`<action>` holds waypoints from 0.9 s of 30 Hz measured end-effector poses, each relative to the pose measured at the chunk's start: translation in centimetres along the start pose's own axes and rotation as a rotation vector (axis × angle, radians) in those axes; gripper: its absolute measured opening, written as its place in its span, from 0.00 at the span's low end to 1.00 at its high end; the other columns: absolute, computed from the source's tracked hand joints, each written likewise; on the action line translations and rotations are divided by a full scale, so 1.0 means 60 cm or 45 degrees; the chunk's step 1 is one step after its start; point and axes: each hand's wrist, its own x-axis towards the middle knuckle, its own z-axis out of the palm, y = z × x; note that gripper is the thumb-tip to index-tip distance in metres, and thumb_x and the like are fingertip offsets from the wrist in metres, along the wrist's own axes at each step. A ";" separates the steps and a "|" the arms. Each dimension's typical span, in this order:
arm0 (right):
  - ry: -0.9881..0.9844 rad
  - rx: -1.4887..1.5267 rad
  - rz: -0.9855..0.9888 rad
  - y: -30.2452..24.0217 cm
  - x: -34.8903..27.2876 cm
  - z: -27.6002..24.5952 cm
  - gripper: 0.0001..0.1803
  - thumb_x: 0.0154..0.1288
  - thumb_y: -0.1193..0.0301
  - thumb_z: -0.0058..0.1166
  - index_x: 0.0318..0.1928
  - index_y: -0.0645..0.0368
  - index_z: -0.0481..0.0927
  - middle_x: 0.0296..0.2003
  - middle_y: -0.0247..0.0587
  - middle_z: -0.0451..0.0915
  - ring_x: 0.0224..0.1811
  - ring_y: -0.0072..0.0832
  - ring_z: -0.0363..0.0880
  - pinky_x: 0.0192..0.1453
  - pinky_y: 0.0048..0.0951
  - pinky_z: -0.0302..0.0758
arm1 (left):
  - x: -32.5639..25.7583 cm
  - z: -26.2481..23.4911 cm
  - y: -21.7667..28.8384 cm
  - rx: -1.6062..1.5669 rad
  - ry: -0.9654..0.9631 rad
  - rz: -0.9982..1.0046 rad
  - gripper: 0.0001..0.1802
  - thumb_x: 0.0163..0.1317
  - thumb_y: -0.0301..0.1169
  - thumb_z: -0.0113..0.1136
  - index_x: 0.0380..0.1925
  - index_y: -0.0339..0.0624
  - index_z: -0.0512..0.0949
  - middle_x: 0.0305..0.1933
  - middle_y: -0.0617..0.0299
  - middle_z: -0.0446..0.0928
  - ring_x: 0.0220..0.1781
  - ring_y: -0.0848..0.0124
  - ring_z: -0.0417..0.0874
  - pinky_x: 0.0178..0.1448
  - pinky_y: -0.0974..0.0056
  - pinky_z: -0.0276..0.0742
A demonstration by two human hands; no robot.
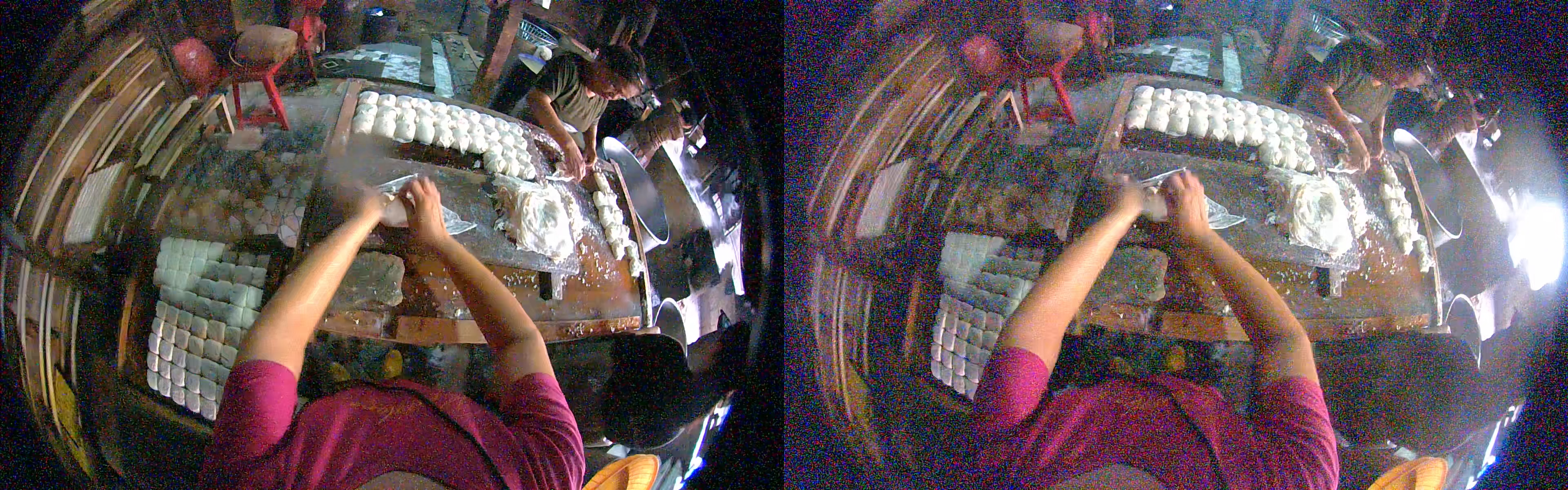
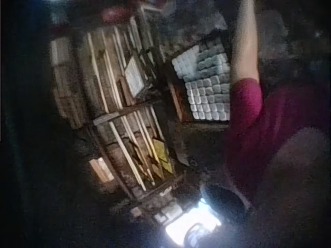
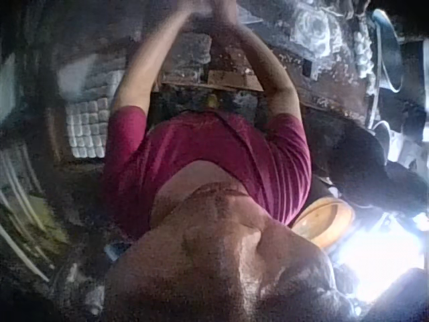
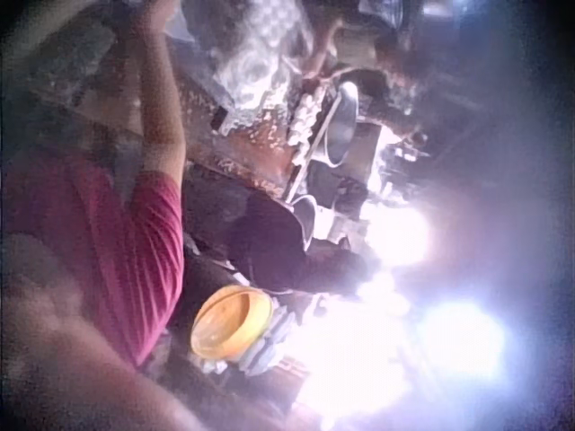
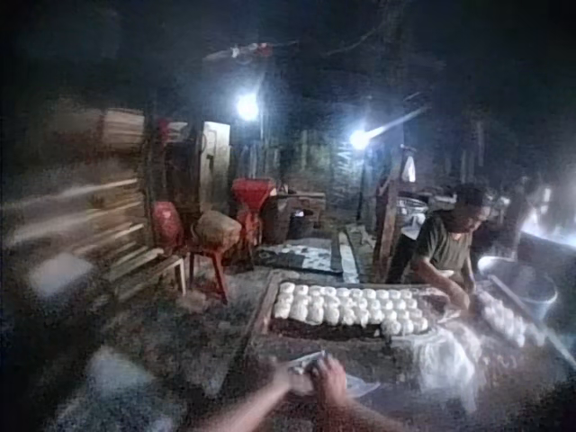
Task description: The person prepares pieces of dough by hand on a wooden table, flattening portions, wrapping them around a filling, and placing them into a wooden tray.
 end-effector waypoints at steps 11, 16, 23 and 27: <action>0.029 -0.164 -0.402 -0.012 0.000 0.010 0.13 0.47 0.74 0.49 0.36 0.60 0.67 0.35 0.48 0.66 0.42 0.44 0.65 0.46 0.42 0.61 | 0.005 -0.039 -0.027 0.681 -0.043 0.521 0.18 0.54 0.30 0.49 0.44 0.34 0.72 0.48 0.51 0.71 0.50 0.56 0.69 0.55 0.55 0.61; -0.430 0.513 -0.379 -0.016 -0.059 -0.059 0.13 0.49 0.73 0.56 0.37 0.62 0.74 0.36 0.51 0.75 0.41 0.48 0.73 0.45 0.40 0.69 | 0.042 -0.101 -0.037 -0.720 -0.613 -0.004 0.11 0.48 0.31 0.64 0.30 0.36 0.80 0.29 0.63 0.79 0.30 0.75 0.76 0.37 0.68 0.72; -0.149 -0.161 -0.012 0.185 0.076 0.010 0.09 0.55 0.72 0.55 0.36 0.61 0.72 0.32 0.46 0.76 0.35 0.37 0.77 0.37 0.30 0.71 | 0.025 -0.088 -0.015 -0.671 -0.437 0.003 0.15 0.40 0.20 0.63 0.33 0.41 0.81 0.31 0.58 0.80 0.33 0.70 0.79 0.39 0.67 0.73; -0.290 0.419 0.063 0.175 0.083 -0.003 0.15 0.50 0.69 0.56 0.40 0.58 0.73 0.38 0.43 0.76 0.41 0.39 0.75 0.46 0.36 0.71 | 0.030 -0.101 -0.034 -0.313 -0.265 0.359 0.13 0.43 0.27 0.65 0.33 0.41 0.80 0.31 0.57 0.81 0.34 0.68 0.81 0.41 0.67 0.73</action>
